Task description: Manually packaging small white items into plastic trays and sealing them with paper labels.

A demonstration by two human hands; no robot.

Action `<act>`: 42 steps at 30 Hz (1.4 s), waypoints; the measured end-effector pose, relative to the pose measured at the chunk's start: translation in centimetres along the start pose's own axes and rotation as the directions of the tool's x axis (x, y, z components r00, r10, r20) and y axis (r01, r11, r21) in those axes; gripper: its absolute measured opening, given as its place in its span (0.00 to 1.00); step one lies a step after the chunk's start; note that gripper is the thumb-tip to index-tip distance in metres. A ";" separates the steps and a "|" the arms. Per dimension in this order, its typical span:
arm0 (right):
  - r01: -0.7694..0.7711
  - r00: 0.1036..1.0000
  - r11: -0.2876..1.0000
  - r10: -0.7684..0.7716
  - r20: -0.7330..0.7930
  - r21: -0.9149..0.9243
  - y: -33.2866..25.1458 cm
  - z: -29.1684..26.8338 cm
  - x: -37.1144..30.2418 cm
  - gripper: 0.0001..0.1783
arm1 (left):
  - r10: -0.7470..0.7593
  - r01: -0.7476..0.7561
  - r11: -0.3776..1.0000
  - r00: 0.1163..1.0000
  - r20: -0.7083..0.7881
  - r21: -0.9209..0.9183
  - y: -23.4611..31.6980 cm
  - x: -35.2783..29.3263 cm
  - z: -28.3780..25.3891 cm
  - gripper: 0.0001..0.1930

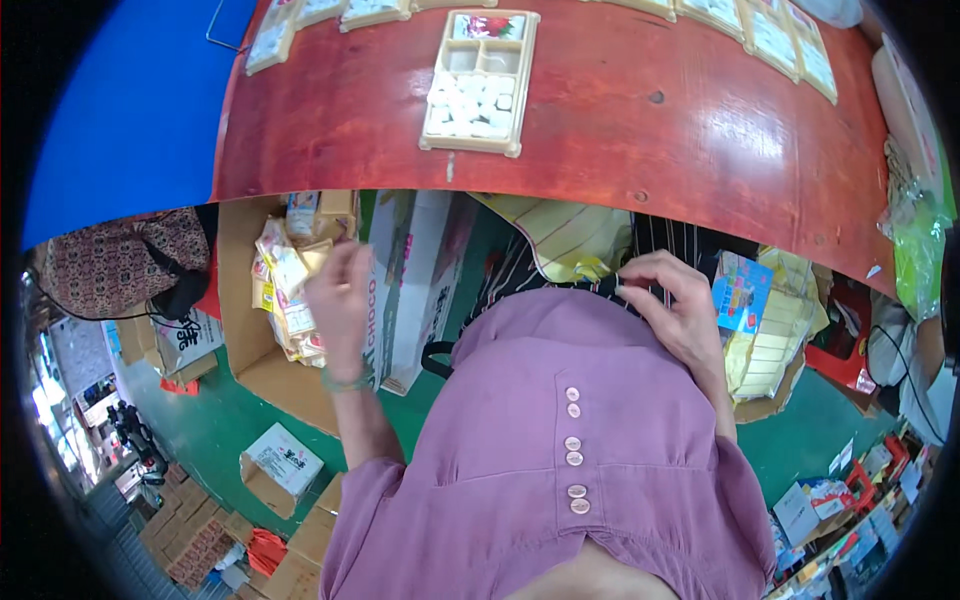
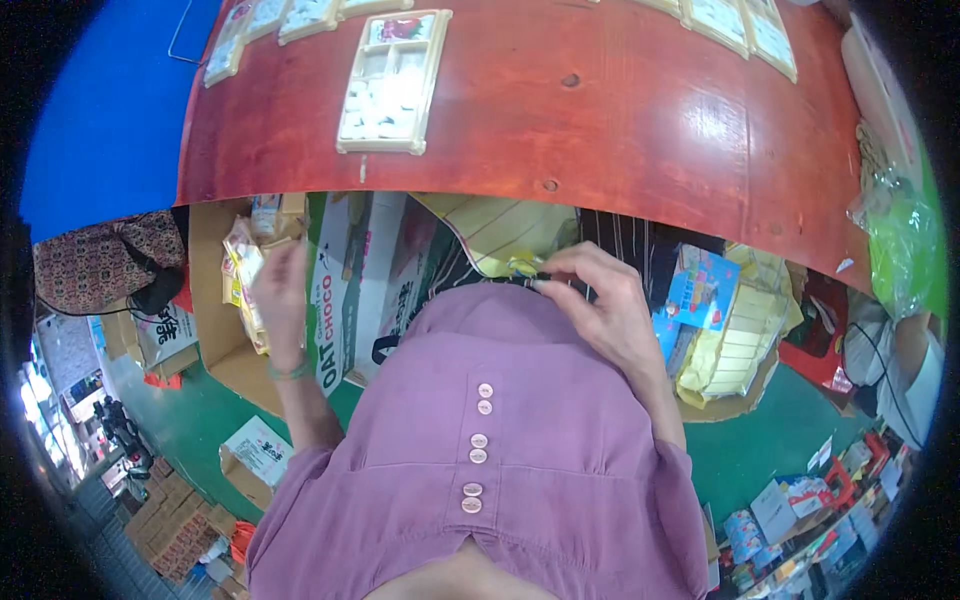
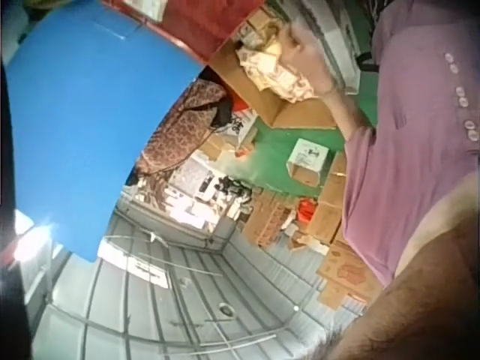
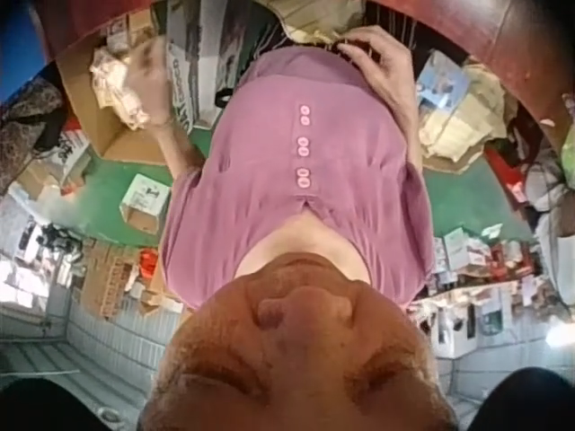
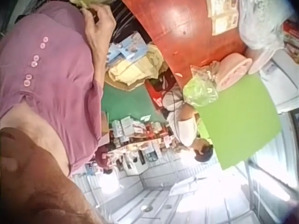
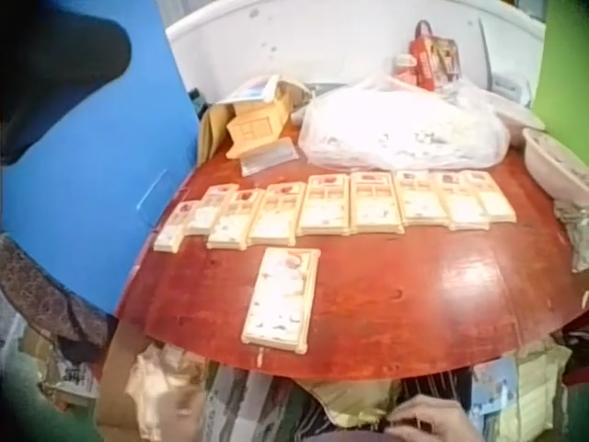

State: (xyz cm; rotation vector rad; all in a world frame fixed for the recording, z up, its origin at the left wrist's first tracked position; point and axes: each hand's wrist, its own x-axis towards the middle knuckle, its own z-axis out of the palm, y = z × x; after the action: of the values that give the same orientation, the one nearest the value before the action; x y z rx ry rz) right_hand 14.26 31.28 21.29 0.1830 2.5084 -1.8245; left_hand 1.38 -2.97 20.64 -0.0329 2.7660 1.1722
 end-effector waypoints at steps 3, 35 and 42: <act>-0.104 0.995 0.994 0.104 0.005 -0.034 1.6 0.5 0.4 0.13 | -0.177 0.279 0.952 0.838 0.516 -0.127 2.9 0.3 7.4 0.22; 0.100 0.995 0.971 -0.091 0.051 -0.219 2.9 6.2 7.0 0.18 | 0.163 0.404 0.294 0.872 0.462 -0.866 3.6 -1.3 13.8 0.16; 0.148 0.989 0.968 -0.146 0.025 -0.202 3.3 6.1 6.1 0.20 | 0.140 0.442 0.286 0.859 0.493 -0.850 2.5 -1.6 14.0 0.10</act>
State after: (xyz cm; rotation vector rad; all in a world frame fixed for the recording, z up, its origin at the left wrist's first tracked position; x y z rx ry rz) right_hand 8.33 26.93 15.65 -0.0193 2.7469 -1.5922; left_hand 4.41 8.77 12.95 -0.1153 1.1970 2.2018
